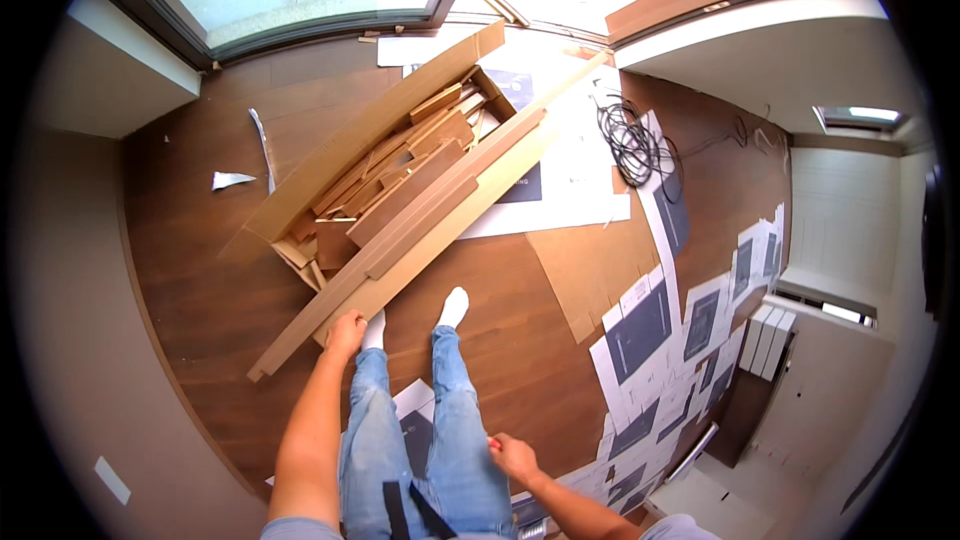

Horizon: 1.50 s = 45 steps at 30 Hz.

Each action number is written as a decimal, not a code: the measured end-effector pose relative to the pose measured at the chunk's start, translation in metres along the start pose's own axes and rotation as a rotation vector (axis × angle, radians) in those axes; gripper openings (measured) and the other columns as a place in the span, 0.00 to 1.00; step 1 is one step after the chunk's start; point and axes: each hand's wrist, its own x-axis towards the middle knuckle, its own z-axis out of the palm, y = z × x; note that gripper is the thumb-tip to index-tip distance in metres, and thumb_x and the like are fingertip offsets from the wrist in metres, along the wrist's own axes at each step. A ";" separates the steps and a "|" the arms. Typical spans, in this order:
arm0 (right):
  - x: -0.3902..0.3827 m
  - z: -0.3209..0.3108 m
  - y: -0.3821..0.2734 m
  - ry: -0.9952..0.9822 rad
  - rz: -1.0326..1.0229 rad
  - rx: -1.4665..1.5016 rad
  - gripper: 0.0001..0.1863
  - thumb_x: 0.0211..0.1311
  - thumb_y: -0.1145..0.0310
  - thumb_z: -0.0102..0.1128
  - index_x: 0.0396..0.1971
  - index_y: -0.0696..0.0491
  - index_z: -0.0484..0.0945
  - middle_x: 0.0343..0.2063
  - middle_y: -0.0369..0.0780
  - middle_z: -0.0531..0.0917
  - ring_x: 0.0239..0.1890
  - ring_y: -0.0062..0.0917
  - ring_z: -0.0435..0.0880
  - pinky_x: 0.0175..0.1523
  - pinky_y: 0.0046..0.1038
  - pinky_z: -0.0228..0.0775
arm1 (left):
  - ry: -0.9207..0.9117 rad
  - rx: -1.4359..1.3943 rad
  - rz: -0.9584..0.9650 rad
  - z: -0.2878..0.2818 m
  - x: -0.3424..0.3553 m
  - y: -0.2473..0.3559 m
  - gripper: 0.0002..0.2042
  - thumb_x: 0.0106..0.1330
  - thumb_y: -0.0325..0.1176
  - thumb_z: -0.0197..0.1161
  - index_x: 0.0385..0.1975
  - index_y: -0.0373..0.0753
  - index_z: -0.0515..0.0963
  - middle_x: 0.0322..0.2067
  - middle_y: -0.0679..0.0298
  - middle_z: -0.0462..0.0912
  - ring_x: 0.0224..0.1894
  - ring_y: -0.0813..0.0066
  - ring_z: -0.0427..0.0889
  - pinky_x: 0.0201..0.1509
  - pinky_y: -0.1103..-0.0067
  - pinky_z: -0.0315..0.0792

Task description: The person fits wooden baseboard pieces against the wall, marks them with a pencil, and removes protective tape from the wall before pressing the boards into place.

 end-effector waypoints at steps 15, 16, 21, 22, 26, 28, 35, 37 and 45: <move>0.112 -0.015 0.030 0.140 -0.129 0.042 0.10 0.56 0.65 0.64 0.22 0.52 0.74 0.18 0.45 0.79 0.22 0.45 0.79 0.30 0.43 0.70 | 0.621 0.537 0.207 0.169 0.280 0.069 0.17 0.58 0.30 0.63 0.48 0.40 0.74 0.43 0.57 0.74 0.49 0.59 0.75 0.56 0.66 0.69; 0.117 -0.021 0.033 0.132 -0.146 0.053 0.10 0.56 0.65 0.64 0.22 0.52 0.74 0.18 0.45 0.79 0.22 0.45 0.79 0.30 0.43 0.70 | 0.630 0.540 0.162 0.172 0.280 0.069 0.16 0.58 0.30 0.63 0.47 0.40 0.74 0.42 0.57 0.74 0.48 0.59 0.75 0.56 0.66 0.69; 0.122 -0.028 0.046 0.113 -0.153 0.048 0.09 0.57 0.67 0.63 0.23 0.53 0.74 0.17 0.45 0.79 0.21 0.45 0.79 0.29 0.43 0.70 | 0.589 0.542 0.154 0.173 0.274 0.083 0.13 0.57 0.28 0.63 0.42 0.39 0.74 0.43 0.56 0.73 0.48 0.59 0.73 0.55 0.67 0.69; 0.124 -0.031 0.048 0.098 -0.151 0.056 0.09 0.57 0.67 0.63 0.23 0.53 0.74 0.17 0.45 0.79 0.20 0.45 0.79 0.29 0.43 0.70 | 0.615 0.531 0.160 0.172 0.271 0.079 0.13 0.57 0.28 0.63 0.42 0.39 0.74 0.43 0.56 0.73 0.48 0.59 0.73 0.55 0.66 0.69; 0.124 -0.037 0.041 0.123 -0.189 0.060 0.09 0.58 0.69 0.62 0.24 0.56 0.75 0.16 0.46 0.77 0.19 0.41 0.77 0.29 0.39 0.69 | 0.676 0.467 0.195 0.171 0.276 0.074 0.18 0.62 0.28 0.58 0.52 0.35 0.72 0.54 0.48 0.73 0.58 0.53 0.72 0.62 0.61 0.68; 0.123 -0.035 0.048 0.085 -0.153 0.069 0.08 0.56 0.66 0.64 0.23 0.53 0.76 0.18 0.46 0.80 0.21 0.43 0.80 0.30 0.40 0.71 | 0.378 0.433 0.092 0.164 0.281 0.087 0.29 0.71 0.28 0.45 0.73 0.37 0.53 0.71 0.46 0.59 0.73 0.47 0.59 0.73 0.56 0.60; 0.129 -0.060 0.041 0.034 -0.155 0.070 0.11 0.57 0.60 0.58 0.24 0.52 0.74 0.24 0.49 0.81 0.28 0.49 0.81 0.33 0.47 0.72 | 0.377 0.504 -0.043 0.128 0.279 0.070 0.48 0.44 0.36 0.82 0.67 0.37 0.60 0.56 0.52 0.69 0.60 0.54 0.71 0.64 0.67 0.73; 0.128 -0.057 0.041 0.055 -0.144 0.077 0.11 0.56 0.60 0.59 0.24 0.52 0.75 0.24 0.48 0.81 0.28 0.48 0.81 0.32 0.47 0.72 | 0.368 0.520 -0.008 0.124 0.284 0.076 0.42 0.43 0.35 0.83 0.59 0.38 0.66 0.53 0.54 0.70 0.58 0.55 0.72 0.63 0.68 0.74; 0.121 -0.044 0.047 0.084 -0.146 0.132 0.11 0.55 0.59 0.62 0.23 0.51 0.76 0.21 0.47 0.81 0.27 0.46 0.82 0.31 0.46 0.73 | 0.306 0.571 0.012 0.120 0.300 0.072 0.29 0.39 0.35 0.83 0.40 0.40 0.73 0.41 0.55 0.83 0.50 0.56 0.79 0.58 0.65 0.72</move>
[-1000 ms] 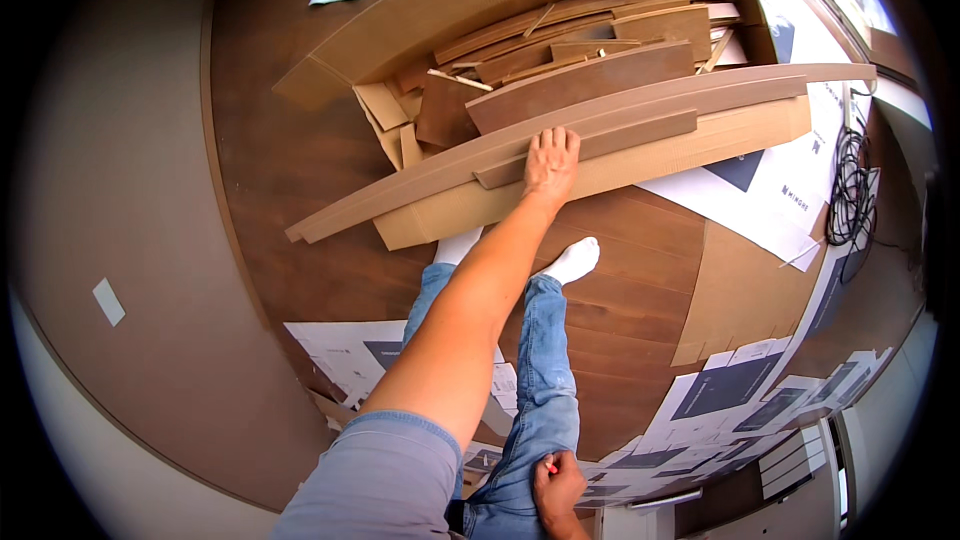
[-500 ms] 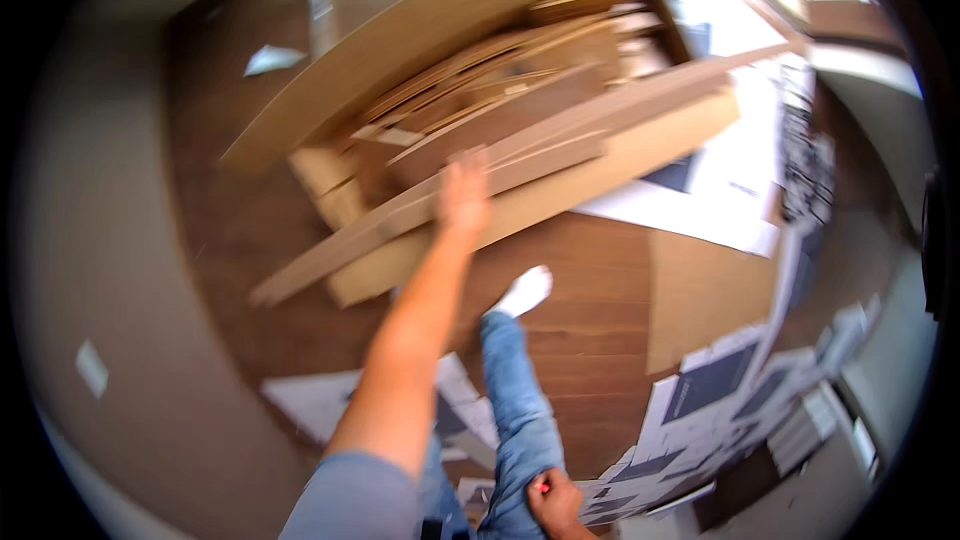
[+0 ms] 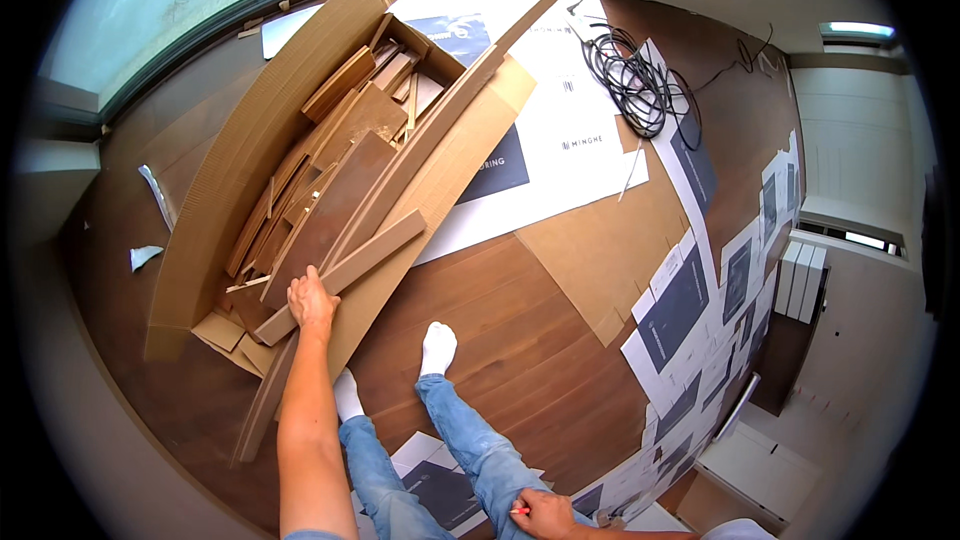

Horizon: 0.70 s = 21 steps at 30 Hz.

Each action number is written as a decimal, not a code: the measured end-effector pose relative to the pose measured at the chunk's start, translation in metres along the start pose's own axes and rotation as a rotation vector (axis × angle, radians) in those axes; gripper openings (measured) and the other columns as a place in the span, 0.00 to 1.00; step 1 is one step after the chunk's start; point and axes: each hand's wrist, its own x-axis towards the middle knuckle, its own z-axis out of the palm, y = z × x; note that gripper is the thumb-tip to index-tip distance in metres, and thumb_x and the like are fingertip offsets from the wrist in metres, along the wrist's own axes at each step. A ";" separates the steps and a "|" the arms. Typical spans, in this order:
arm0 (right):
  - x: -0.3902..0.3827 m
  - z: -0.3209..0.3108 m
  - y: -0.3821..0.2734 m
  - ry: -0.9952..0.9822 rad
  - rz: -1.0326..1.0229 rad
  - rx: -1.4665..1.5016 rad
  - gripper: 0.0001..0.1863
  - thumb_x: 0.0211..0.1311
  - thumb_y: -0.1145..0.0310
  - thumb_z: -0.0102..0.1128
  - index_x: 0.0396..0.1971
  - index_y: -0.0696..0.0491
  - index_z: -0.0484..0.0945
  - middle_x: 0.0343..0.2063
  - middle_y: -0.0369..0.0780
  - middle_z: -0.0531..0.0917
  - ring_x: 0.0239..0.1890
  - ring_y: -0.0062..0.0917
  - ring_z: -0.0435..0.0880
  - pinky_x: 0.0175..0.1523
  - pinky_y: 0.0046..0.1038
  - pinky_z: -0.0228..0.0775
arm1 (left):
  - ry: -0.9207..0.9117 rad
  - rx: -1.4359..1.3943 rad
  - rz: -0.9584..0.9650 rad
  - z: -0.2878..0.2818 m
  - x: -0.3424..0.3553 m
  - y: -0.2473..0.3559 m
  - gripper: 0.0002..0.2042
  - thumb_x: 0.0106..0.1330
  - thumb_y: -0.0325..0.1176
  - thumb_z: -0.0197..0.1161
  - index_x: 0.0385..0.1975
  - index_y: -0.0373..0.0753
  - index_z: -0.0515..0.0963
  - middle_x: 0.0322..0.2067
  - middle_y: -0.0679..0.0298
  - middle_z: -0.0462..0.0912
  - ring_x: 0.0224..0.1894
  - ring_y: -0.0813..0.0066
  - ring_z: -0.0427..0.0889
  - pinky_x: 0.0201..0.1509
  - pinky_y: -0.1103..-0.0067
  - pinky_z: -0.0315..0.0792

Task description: The person fits wooden baseboard pieces against the wall, marks them with a pencil, and removes protective tape from the wall before pressing the boards into place.

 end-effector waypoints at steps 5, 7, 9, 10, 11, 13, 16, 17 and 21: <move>-0.002 0.000 0.000 0.029 0.002 0.067 0.12 0.57 0.59 0.62 0.23 0.51 0.76 0.22 0.48 0.82 0.27 0.46 0.83 0.31 0.46 0.73 | -0.044 -0.006 0.062 -0.008 -0.011 -0.008 0.29 0.39 0.35 0.83 0.40 0.40 0.72 0.39 0.53 0.84 0.47 0.53 0.81 0.56 0.63 0.72; -0.003 -0.002 -0.002 0.046 -0.002 0.082 0.12 0.57 0.59 0.62 0.23 0.52 0.75 0.22 0.49 0.82 0.27 0.47 0.83 0.31 0.47 0.73 | -0.007 0.017 0.098 -0.015 -0.030 -0.012 0.29 0.40 0.35 0.83 0.40 0.40 0.72 0.39 0.52 0.84 0.47 0.52 0.81 0.55 0.62 0.72; -0.003 0.001 0.000 0.069 -0.022 0.076 0.13 0.57 0.60 0.62 0.22 0.52 0.73 0.23 0.50 0.82 0.27 0.48 0.83 0.30 0.48 0.73 | -0.088 0.014 0.071 -0.020 -0.047 -0.014 0.31 0.39 0.37 0.83 0.42 0.39 0.72 0.40 0.52 0.84 0.48 0.52 0.81 0.55 0.62 0.72; -0.005 0.003 0.001 0.084 -0.039 0.094 0.13 0.58 0.59 0.62 0.24 0.53 0.75 0.22 0.49 0.82 0.25 0.46 0.83 0.29 0.46 0.73 | -0.107 0.035 0.041 -0.025 -0.060 -0.013 0.31 0.40 0.38 0.83 0.43 0.39 0.72 0.41 0.52 0.84 0.49 0.51 0.81 0.56 0.62 0.71; -0.007 0.006 0.003 0.102 -0.056 0.110 0.14 0.60 0.58 0.62 0.26 0.54 0.76 0.22 0.49 0.82 0.23 0.44 0.82 0.28 0.45 0.72 | -0.127 0.020 0.059 -0.026 -0.074 -0.017 0.31 0.40 0.38 0.83 0.44 0.39 0.72 0.41 0.52 0.84 0.49 0.51 0.81 0.56 0.62 0.71; -0.005 0.012 0.011 0.107 -0.062 0.103 0.14 0.60 0.57 0.63 0.27 0.53 0.78 0.21 0.47 0.83 0.23 0.43 0.83 0.28 0.44 0.73 | -0.234 -0.061 0.004 -0.044 -0.105 -0.019 0.32 0.40 0.37 0.82 0.46 0.35 0.74 0.45 0.47 0.84 0.52 0.49 0.81 0.58 0.61 0.72; 0.003 0.020 0.019 0.094 -0.057 0.029 0.14 0.56 0.54 0.65 0.26 0.50 0.80 0.21 0.45 0.84 0.26 0.44 0.85 0.32 0.45 0.76 | -0.407 -0.285 -0.055 -0.075 -0.159 -0.032 0.33 0.40 0.38 0.78 0.50 0.35 0.75 0.47 0.42 0.83 0.54 0.45 0.81 0.58 0.61 0.75; 0.003 0.016 0.019 0.108 -0.069 -0.007 0.15 0.56 0.53 0.64 0.26 0.49 0.79 0.22 0.45 0.84 0.27 0.43 0.86 0.32 0.46 0.77 | -0.462 -0.413 -0.001 -0.090 -0.179 -0.035 0.34 0.41 0.38 0.76 0.52 0.34 0.76 0.47 0.43 0.83 0.53 0.47 0.82 0.58 0.63 0.75; 0.010 0.013 0.028 0.138 -0.063 0.028 0.16 0.58 0.51 0.61 0.28 0.50 0.81 0.22 0.46 0.85 0.28 0.47 0.86 0.36 0.50 0.77 | -0.851 -0.809 -0.004 -0.137 -0.252 -0.052 0.33 0.46 0.35 0.72 0.56 0.34 0.75 0.45 0.59 0.83 0.48 0.66 0.81 0.56 0.73 0.74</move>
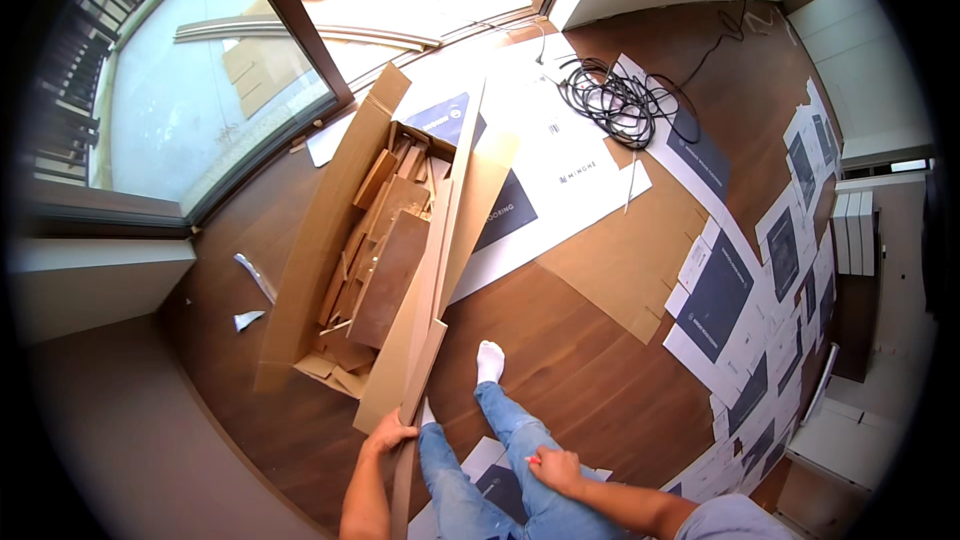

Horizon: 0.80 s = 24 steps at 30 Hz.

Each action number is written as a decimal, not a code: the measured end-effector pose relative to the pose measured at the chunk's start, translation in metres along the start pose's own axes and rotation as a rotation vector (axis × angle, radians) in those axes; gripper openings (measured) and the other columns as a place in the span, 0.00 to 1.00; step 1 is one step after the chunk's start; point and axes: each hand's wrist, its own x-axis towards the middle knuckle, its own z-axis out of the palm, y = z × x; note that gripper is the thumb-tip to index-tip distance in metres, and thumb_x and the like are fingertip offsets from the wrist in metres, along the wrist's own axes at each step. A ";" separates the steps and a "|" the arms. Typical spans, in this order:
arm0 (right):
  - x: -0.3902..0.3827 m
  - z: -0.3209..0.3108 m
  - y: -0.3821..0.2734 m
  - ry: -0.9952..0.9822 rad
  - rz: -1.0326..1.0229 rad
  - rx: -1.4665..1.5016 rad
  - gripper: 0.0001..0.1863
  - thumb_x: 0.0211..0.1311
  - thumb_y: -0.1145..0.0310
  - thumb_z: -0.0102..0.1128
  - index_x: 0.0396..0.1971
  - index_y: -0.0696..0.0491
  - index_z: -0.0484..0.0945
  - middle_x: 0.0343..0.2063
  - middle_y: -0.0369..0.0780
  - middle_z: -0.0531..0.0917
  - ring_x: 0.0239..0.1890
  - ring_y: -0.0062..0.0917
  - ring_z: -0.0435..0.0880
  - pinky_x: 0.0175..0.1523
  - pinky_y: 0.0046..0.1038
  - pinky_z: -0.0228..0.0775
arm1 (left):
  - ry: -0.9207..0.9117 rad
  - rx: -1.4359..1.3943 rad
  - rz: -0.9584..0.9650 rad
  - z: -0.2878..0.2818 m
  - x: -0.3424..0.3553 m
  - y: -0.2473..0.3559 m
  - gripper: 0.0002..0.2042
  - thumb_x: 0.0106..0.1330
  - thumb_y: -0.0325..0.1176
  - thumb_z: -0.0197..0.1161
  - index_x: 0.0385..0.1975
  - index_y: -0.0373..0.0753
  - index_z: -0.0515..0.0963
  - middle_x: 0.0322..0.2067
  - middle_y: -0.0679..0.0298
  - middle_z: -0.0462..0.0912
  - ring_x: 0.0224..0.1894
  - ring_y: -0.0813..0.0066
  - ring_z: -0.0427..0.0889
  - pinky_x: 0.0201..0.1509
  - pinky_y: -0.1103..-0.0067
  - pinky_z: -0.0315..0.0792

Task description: The person fits wooden baseboard pieces against the wall, marks them with a pencil, and removes protective tape from the wall before pressing the boards into place.

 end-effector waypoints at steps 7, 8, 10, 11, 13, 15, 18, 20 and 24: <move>-0.010 -0.026 0.014 -0.192 -0.115 -0.020 0.19 0.61 0.51 0.57 0.34 0.52 0.83 0.31 0.53 0.86 0.37 0.49 0.86 0.44 0.49 0.78 | -0.111 -0.341 0.035 0.086 -0.175 0.043 0.29 0.54 0.36 0.67 0.57 0.35 0.72 0.45 0.62 0.80 0.48 0.73 0.78 0.55 0.76 0.72; -0.008 -0.035 0.013 -0.216 -0.126 -0.016 0.19 0.62 0.51 0.56 0.35 0.52 0.82 0.33 0.53 0.86 0.38 0.50 0.86 0.45 0.48 0.78 | -0.139 -0.383 0.010 0.095 -0.194 0.053 0.28 0.55 0.37 0.67 0.57 0.35 0.71 0.44 0.62 0.79 0.47 0.73 0.78 0.53 0.76 0.73; -0.011 -0.050 -0.004 -0.170 -0.201 0.102 0.21 0.64 0.48 0.56 0.33 0.52 0.84 0.27 0.51 0.86 0.37 0.43 0.88 0.46 0.44 0.78 | -0.168 -0.401 -0.070 0.121 -0.226 0.050 0.26 0.57 0.38 0.65 0.55 0.36 0.72 0.42 0.63 0.78 0.44 0.75 0.76 0.52 0.76 0.73; -0.005 -0.050 -0.007 -0.291 -0.181 0.305 0.22 0.66 0.46 0.55 0.36 0.52 0.84 0.28 0.47 0.87 0.35 0.39 0.87 0.44 0.42 0.77 | -0.148 -0.383 -0.043 0.135 -0.243 0.059 0.26 0.56 0.39 0.65 0.55 0.36 0.72 0.42 0.63 0.78 0.46 0.74 0.76 0.54 0.76 0.72; -0.010 -0.058 -0.028 -0.460 -0.125 0.778 0.27 0.69 0.41 0.51 0.43 0.51 0.83 0.31 0.42 0.88 0.31 0.30 0.86 0.40 0.38 0.75 | -0.123 -0.330 0.065 0.162 -0.266 0.053 0.28 0.54 0.41 0.66 0.56 0.36 0.74 0.44 0.63 0.79 0.50 0.74 0.75 0.58 0.75 0.68; -0.033 -0.081 -0.066 -0.549 -0.014 1.105 0.32 0.71 0.37 0.47 0.50 0.54 0.77 0.42 0.47 0.86 0.31 0.26 0.85 0.28 0.27 0.69 | -0.125 -0.321 0.136 0.190 -0.280 0.029 0.28 0.51 0.42 0.67 0.53 0.38 0.76 0.44 0.65 0.79 0.48 0.75 0.74 0.57 0.76 0.68; -0.073 -0.066 -0.084 -0.833 -0.021 1.557 0.31 0.72 0.38 0.45 0.48 0.54 0.76 0.45 0.53 0.85 0.34 0.26 0.86 0.22 0.20 0.62 | -0.116 -0.384 0.232 0.245 -0.331 0.006 0.27 0.49 0.40 0.67 0.51 0.38 0.77 0.42 0.64 0.79 0.47 0.75 0.74 0.55 0.75 0.68; -0.107 -0.062 -0.089 -0.807 0.046 1.527 0.26 0.74 0.45 0.43 0.48 0.53 0.75 0.47 0.53 0.84 0.38 0.34 0.87 0.17 0.19 0.60 | -0.003 -0.263 0.229 0.264 -0.375 0.011 0.27 0.46 0.36 0.66 0.50 0.37 0.78 0.43 0.60 0.82 0.46 0.72 0.77 0.53 0.74 0.71; -0.164 -0.045 -0.052 -0.956 0.020 1.457 0.22 0.72 0.52 0.42 0.50 0.54 0.76 0.48 0.52 0.83 0.42 0.37 0.86 0.16 0.18 0.58 | 0.178 -0.047 0.233 0.336 -0.379 -0.057 0.28 0.40 0.38 0.71 0.47 0.35 0.82 0.38 0.51 0.87 0.40 0.62 0.85 0.44 0.68 0.76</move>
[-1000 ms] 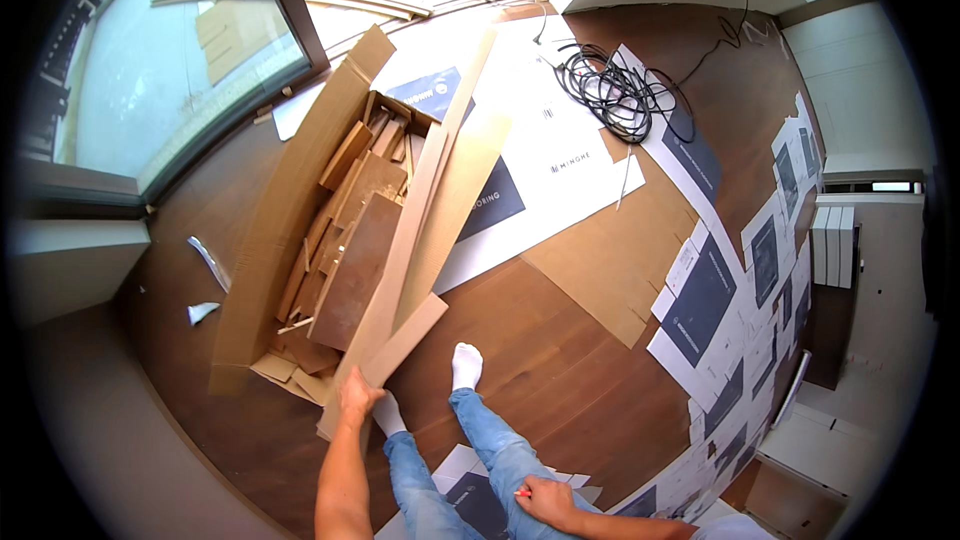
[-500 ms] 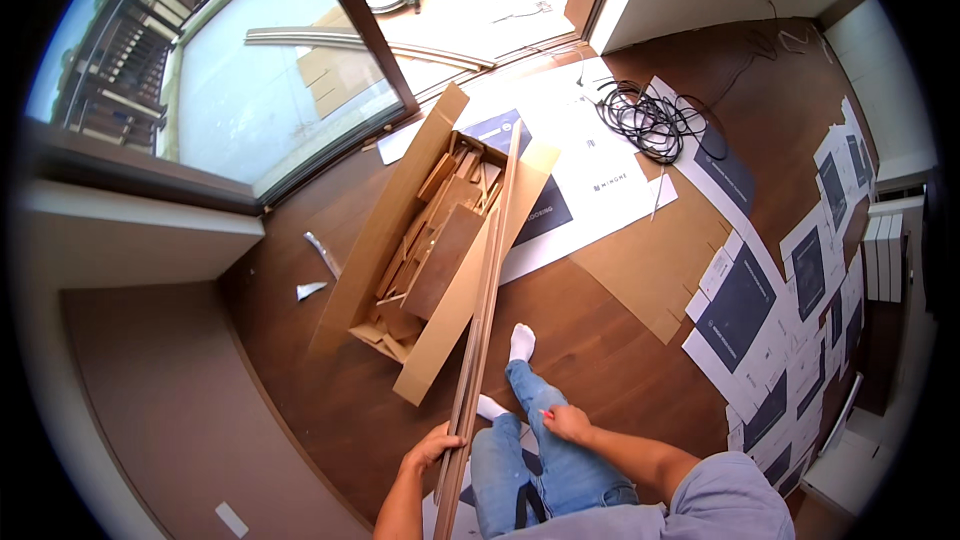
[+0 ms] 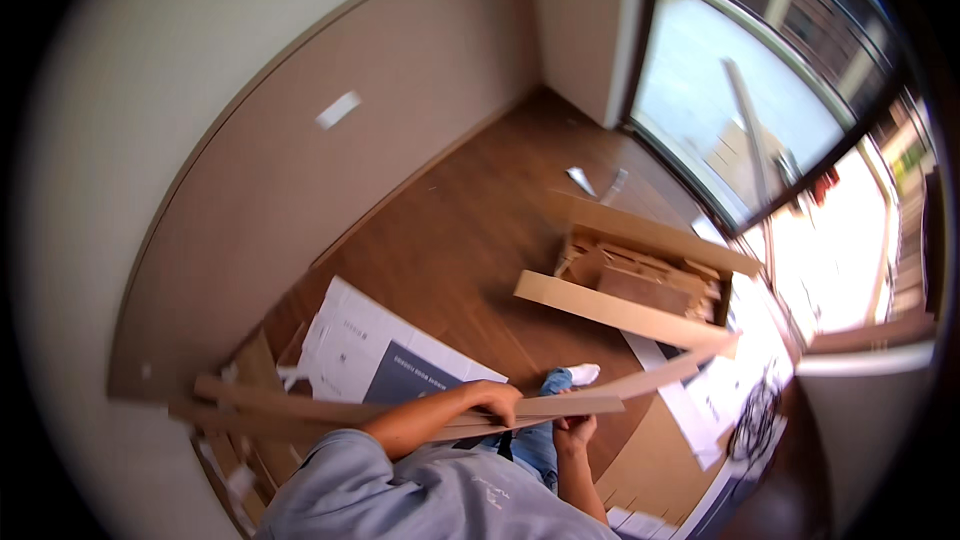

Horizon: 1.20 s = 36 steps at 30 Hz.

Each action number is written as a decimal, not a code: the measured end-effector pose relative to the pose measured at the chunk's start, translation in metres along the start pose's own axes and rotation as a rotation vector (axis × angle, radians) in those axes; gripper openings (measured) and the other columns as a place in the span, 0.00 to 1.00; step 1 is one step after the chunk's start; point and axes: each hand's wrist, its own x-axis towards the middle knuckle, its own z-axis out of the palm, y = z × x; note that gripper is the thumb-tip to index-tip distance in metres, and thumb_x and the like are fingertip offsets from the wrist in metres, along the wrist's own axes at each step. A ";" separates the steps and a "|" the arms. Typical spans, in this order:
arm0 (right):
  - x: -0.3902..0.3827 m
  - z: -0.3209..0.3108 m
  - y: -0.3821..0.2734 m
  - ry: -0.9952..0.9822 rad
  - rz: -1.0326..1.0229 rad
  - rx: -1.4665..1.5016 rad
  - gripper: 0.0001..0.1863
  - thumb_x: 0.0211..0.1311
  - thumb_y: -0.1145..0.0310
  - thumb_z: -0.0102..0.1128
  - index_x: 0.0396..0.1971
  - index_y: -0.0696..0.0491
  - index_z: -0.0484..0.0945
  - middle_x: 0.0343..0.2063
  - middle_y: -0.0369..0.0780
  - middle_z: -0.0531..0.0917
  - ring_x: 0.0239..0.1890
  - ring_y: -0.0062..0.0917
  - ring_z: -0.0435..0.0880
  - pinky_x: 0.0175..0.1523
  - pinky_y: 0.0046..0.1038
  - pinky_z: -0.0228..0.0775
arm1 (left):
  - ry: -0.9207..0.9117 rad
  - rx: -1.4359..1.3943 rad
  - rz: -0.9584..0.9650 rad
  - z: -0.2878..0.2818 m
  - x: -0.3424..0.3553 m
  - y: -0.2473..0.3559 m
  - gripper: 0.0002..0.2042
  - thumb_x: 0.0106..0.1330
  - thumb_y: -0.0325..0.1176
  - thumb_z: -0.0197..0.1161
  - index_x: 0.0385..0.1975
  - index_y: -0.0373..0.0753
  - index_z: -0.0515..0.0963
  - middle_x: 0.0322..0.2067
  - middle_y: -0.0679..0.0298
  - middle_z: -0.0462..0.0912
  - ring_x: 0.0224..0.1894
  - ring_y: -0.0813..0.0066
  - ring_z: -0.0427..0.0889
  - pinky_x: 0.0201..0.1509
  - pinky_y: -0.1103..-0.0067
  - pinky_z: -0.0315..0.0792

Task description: The person fits wooden baseboard pieces against the wall, marks them with a pencil, and removes protective tape from the wall before pressing the boards into place.

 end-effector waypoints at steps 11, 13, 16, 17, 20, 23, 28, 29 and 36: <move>-0.101 -0.004 0.009 -0.172 -0.124 -0.608 0.17 0.72 0.52 0.49 0.37 0.49 0.80 0.30 0.38 0.84 0.18 0.21 0.72 0.17 0.21 0.56 | 0.575 0.174 0.029 0.112 -0.077 0.012 0.17 0.35 0.34 0.75 0.28 0.36 0.88 0.33 0.51 0.88 0.39 0.59 0.88 0.41 0.66 0.81; -0.112 0.011 -0.002 -0.163 -0.188 -0.616 0.17 0.73 0.53 0.48 0.38 0.50 0.79 0.32 0.39 0.83 0.20 0.22 0.72 0.20 0.22 0.57 | 0.616 0.221 0.128 0.104 -0.104 0.031 0.16 0.32 0.34 0.75 0.26 0.37 0.87 0.26 0.54 0.87 0.34 0.56 0.88 0.37 0.65 0.81; -0.126 0.024 0.001 -0.180 -0.198 -0.701 0.17 0.73 0.53 0.47 0.41 0.51 0.77 0.34 0.40 0.82 0.23 0.23 0.72 0.23 0.23 0.57 | 0.859 0.386 0.113 0.131 -0.109 0.036 0.17 0.29 0.33 0.76 0.24 0.35 0.86 0.27 0.54 0.88 0.35 0.59 0.89 0.37 0.67 0.82; -0.130 0.026 -0.002 -0.195 -0.206 -0.723 0.17 0.74 0.53 0.47 0.42 0.52 0.77 0.35 0.40 0.82 0.24 0.23 0.72 0.25 0.23 0.57 | 0.874 0.411 0.079 0.135 -0.112 0.036 0.17 0.29 0.32 0.76 0.25 0.35 0.86 0.27 0.54 0.88 0.35 0.59 0.89 0.37 0.67 0.82; -0.143 0.026 -0.017 -0.227 -0.228 -0.779 0.17 0.74 0.54 0.47 0.44 0.53 0.75 0.38 0.41 0.81 0.27 0.25 0.72 0.29 0.25 0.58 | 0.913 0.456 0.026 0.156 -0.118 0.056 0.20 0.28 0.32 0.76 0.27 0.35 0.85 0.27 0.55 0.88 0.35 0.58 0.89 0.37 0.67 0.82; -0.152 0.021 -0.023 -0.260 -0.236 -0.818 0.18 0.75 0.54 0.46 0.46 0.54 0.73 0.40 0.41 0.80 0.31 0.26 0.73 0.32 0.26 0.58 | 1.042 0.478 0.059 0.171 -0.107 0.059 0.23 0.29 0.31 0.76 0.32 0.35 0.82 0.26 0.56 0.87 0.34 0.58 0.89 0.36 0.67 0.82; -0.177 0.017 -0.040 -0.295 -0.308 -0.852 0.19 0.76 0.55 0.45 0.50 0.56 0.71 0.44 0.43 0.78 0.36 0.28 0.73 0.39 0.28 0.59 | 1.164 0.482 0.017 0.210 -0.130 0.104 0.19 0.35 0.31 0.75 0.31 0.35 0.81 0.25 0.55 0.87 0.34 0.59 0.89 0.36 0.68 0.82; -0.184 0.018 -0.040 -0.304 -0.330 -0.864 0.19 0.76 0.55 0.45 0.51 0.56 0.70 0.45 0.43 0.78 0.37 0.29 0.73 0.40 0.29 0.59 | 1.208 0.447 -0.013 0.219 -0.129 0.105 0.18 0.37 0.33 0.76 0.31 0.36 0.82 0.26 0.56 0.87 0.33 0.62 0.89 0.36 0.70 0.83; -0.229 0.068 -0.029 -0.407 -0.661 -0.952 0.21 0.77 0.56 0.43 0.56 0.59 0.67 0.51 0.45 0.76 0.45 0.32 0.74 0.49 0.31 0.60 | 1.404 0.387 0.025 0.270 -0.163 0.057 0.19 0.38 0.31 0.74 0.31 0.33 0.76 0.28 0.54 0.85 0.35 0.57 0.87 0.39 0.69 0.81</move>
